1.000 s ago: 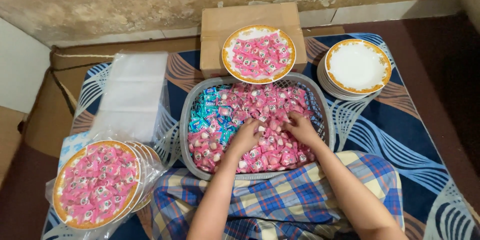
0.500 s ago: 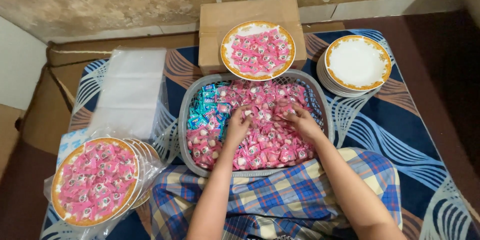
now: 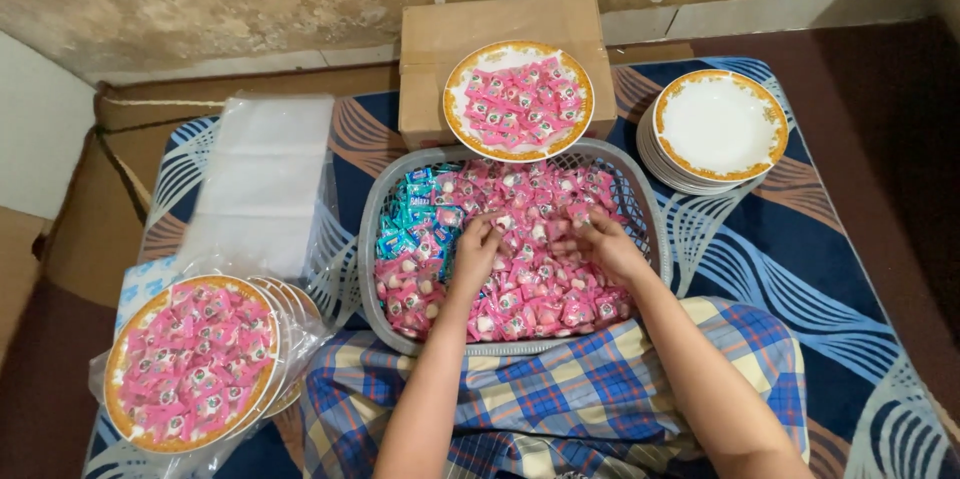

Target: A person is manually sorting and arranging small pink-wrapped food packets from a large bin onto several decorative plates.

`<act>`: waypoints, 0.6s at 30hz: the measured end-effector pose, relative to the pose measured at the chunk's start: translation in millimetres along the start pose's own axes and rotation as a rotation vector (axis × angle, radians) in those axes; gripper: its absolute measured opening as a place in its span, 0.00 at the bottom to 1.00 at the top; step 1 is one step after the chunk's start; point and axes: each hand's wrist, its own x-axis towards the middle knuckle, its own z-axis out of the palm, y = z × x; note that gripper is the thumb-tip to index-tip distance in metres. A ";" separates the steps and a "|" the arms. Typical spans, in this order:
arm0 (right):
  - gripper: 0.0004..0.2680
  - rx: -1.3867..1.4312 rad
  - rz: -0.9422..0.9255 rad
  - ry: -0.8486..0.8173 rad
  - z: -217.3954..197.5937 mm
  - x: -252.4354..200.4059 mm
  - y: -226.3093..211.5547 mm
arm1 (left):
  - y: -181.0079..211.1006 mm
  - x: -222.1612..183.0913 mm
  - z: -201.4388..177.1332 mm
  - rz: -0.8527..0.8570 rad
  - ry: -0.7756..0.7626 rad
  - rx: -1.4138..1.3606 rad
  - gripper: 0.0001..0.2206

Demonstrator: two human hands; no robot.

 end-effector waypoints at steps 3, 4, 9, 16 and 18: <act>0.06 0.026 0.006 0.012 -10.7 9.7 12.2 | 22.1 -7.2 -0.7 0.096 0.098 0.018 0.13; 0.06 0.026 0.008 0.013 -11.4 9.6 11.5 | 17.9 -6.0 -2.8 0.094 0.098 0.018 0.13; 0.09 -0.088 -0.005 0.058 -55.4 56.6 54.3 | 2.6 2.0 -8.5 0.125 0.276 -0.120 0.17; 0.20 -0.308 -0.339 0.118 -26.8 25.5 -17.6 | 64.5 16.3 -28.6 0.318 0.454 -0.094 0.15; 0.15 -0.352 -0.513 0.127 -23.3 27.3 -35.5 | 70.9 35.0 -38.9 0.416 0.446 0.036 0.15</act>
